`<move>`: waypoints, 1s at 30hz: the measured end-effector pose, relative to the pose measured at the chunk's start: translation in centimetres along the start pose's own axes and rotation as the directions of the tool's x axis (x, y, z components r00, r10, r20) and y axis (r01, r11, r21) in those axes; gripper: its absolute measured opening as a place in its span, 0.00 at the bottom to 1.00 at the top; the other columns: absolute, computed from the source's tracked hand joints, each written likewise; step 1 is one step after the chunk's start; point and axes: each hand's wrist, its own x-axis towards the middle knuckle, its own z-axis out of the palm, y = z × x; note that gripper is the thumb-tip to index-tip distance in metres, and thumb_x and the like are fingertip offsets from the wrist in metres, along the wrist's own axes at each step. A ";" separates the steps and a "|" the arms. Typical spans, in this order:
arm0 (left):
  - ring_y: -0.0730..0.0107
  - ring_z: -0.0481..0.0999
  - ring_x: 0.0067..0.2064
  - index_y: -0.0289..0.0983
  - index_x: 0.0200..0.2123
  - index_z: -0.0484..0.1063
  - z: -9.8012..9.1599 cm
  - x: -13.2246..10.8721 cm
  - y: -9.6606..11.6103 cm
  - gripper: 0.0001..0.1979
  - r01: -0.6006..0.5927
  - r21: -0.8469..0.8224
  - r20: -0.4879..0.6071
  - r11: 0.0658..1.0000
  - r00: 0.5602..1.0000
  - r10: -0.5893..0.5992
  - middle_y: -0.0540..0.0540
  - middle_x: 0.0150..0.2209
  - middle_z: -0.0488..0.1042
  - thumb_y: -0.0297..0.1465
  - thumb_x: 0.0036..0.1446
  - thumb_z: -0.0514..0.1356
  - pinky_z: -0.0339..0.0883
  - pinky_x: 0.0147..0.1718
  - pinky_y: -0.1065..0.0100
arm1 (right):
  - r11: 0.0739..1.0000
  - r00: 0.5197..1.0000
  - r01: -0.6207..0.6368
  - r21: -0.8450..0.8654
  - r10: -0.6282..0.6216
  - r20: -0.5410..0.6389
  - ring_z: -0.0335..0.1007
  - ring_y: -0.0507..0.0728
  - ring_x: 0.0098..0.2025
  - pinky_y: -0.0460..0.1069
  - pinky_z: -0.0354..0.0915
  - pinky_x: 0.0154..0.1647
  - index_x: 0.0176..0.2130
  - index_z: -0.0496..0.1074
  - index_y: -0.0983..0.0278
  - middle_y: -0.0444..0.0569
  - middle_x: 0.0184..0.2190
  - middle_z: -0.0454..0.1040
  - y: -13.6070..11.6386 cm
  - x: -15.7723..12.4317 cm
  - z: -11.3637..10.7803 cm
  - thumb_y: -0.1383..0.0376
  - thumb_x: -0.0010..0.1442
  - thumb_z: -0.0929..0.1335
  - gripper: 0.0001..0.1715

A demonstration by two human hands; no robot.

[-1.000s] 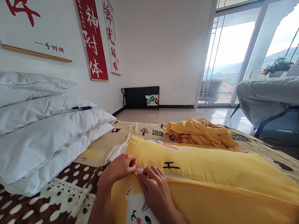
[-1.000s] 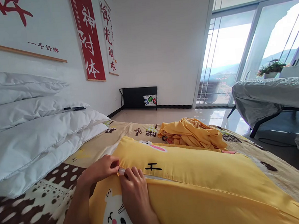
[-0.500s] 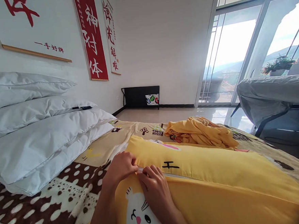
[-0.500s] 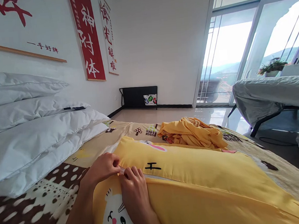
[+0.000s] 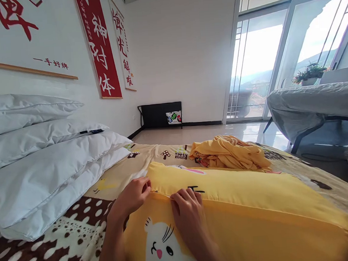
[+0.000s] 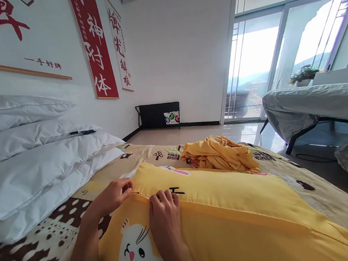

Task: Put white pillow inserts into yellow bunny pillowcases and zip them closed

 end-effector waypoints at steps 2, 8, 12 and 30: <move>0.69 0.69 0.35 0.38 0.31 0.66 -0.2 -0.4 0.5 0.07 -0.054 -0.045 -0.009 0.998 0.999 0.054 0.49 0.33 0.71 0.29 0.56 0.49 0.60 0.35 0.69 | 1.000 1.000 -0.012 -0.019 0.012 -0.003 0.61 0.54 0.32 0.51 0.49 0.39 0.26 0.68 0.61 0.43 0.25 0.70 0.4 0.1 -0.2 0.73 0.59 0.64 0.12; 0.67 0.69 0.43 0.38 0.34 0.68 0.4 -0.2 0.7 0.09 -0.168 -0.095 0.102 0.981 0.979 0.177 0.47 0.39 0.71 0.25 0.53 0.51 0.61 0.47 0.66 | 0.989 0.991 -0.098 -0.114 0.107 0.076 0.62 0.53 0.32 0.50 0.49 0.41 0.25 0.69 0.61 0.42 0.25 0.71 0.4 0.4 -0.8 0.74 0.59 0.64 0.13; 0.66 0.68 0.42 0.38 0.34 0.67 1.3 0.5 0.8 0.05 -0.208 -0.103 0.133 0.973 0.966 0.220 0.47 0.38 0.69 0.27 0.52 0.54 0.62 0.44 0.66 | 0.968 0.980 -0.133 -0.215 0.161 0.115 0.62 0.55 0.34 0.51 0.49 0.42 0.26 0.69 0.61 0.44 0.28 0.72 0.2 0.5 -1.0 0.71 0.59 0.65 0.11; 0.62 0.66 0.39 0.38 0.28 0.62 2.5 1.8 -1.4 0.07 -0.073 -0.044 0.128 0.996 0.989 0.078 0.47 0.32 0.67 0.35 0.53 0.51 0.58 0.41 0.63 | 0.894 0.912 -0.244 -0.377 0.343 0.223 0.64 0.61 0.48 0.57 0.53 0.50 0.42 0.70 0.61 0.51 0.44 0.72 2.0 1.2 -3.0 0.66 0.61 0.62 0.10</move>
